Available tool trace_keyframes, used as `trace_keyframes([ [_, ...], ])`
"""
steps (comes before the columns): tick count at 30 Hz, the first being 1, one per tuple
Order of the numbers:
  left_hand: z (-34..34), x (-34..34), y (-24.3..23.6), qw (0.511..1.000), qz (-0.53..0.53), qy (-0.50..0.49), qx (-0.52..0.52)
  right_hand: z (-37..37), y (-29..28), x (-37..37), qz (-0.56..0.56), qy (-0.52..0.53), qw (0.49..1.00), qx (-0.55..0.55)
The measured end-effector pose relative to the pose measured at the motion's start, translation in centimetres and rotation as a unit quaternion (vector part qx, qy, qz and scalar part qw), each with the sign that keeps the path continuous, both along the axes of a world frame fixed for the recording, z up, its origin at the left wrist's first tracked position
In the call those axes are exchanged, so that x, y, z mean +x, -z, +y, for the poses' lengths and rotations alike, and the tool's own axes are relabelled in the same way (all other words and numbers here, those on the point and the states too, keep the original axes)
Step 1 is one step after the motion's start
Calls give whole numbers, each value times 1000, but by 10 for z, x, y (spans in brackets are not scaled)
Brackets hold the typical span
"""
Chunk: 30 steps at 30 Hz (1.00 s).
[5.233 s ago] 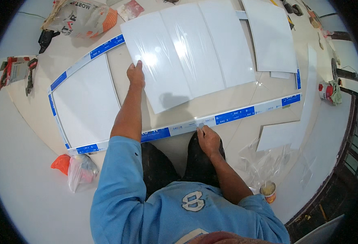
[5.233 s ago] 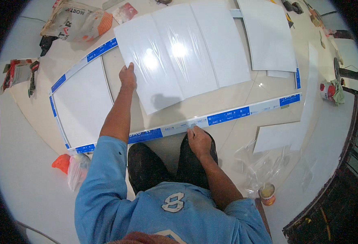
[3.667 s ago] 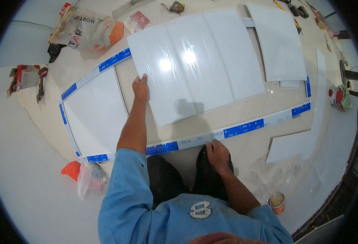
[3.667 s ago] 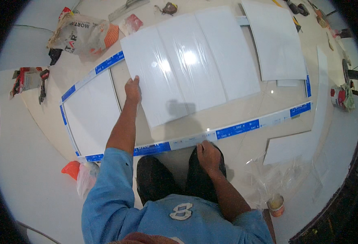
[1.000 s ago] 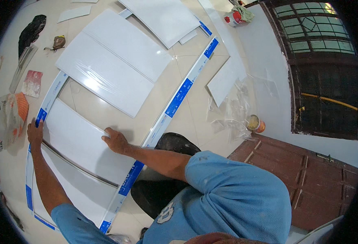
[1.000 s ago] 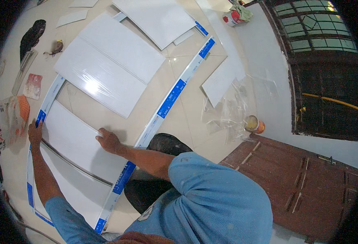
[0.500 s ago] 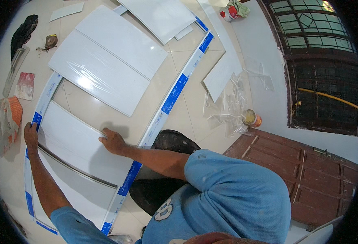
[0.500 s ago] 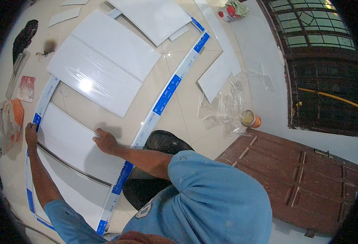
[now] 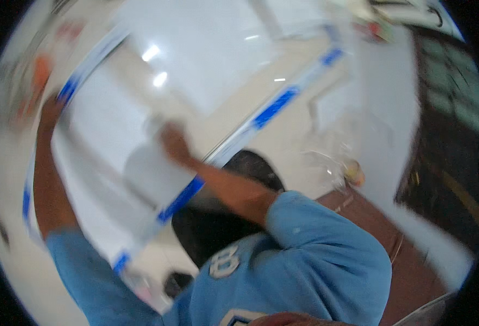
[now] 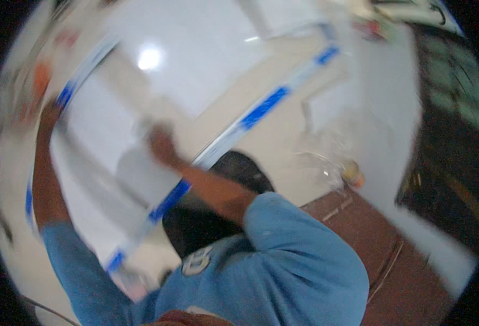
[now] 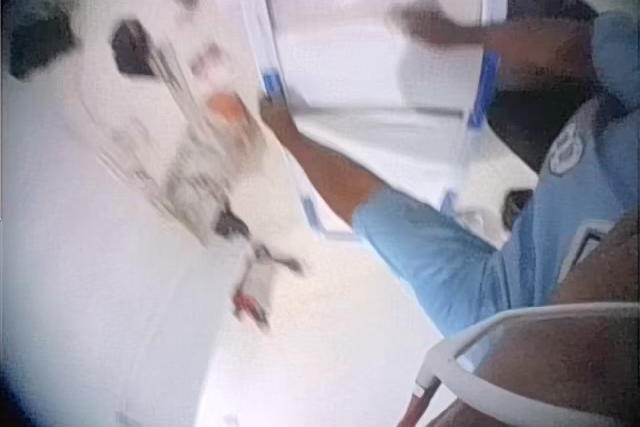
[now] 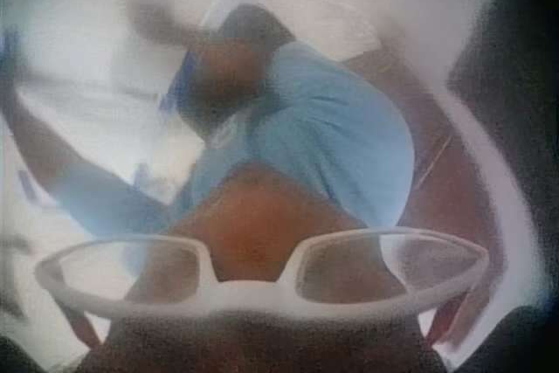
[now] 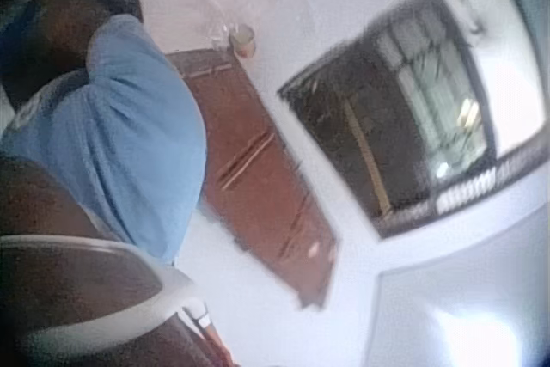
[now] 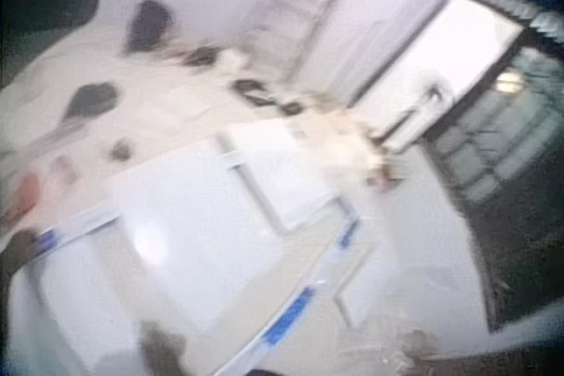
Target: The person kneels on the floor and arranges white ceramic tiles into a rectangular frame on the ground. They repeatedly pick up tiles, align them with the frame, and adjust their positions to fit the layout.
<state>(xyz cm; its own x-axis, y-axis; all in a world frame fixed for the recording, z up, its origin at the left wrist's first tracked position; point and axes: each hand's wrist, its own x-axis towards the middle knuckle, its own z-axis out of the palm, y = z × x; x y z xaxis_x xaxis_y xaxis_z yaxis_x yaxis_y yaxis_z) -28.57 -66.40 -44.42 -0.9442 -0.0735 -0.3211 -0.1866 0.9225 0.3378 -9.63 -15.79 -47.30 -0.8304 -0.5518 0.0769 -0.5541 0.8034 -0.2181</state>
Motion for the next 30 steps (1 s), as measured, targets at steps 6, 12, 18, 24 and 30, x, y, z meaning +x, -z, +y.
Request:
trace_keyframes([
  [6,21,38,-49,1000,11,24,-14,13,-64,-20,-327,193,889,-257],
  [12,65,37,-83,999,31,-23,23,12,-93,-31,-330,203,897,-211],
  [18,42,27,-59,997,71,-14,-22,27,-85,-45,-316,221,901,-197],
  [24,37,16,-34,999,36,-21,10,21,-97,-44,-363,257,853,-273],
  [30,54,29,-49,996,60,-62,-28,37,-94,-44,-337,226,866,-291],
])
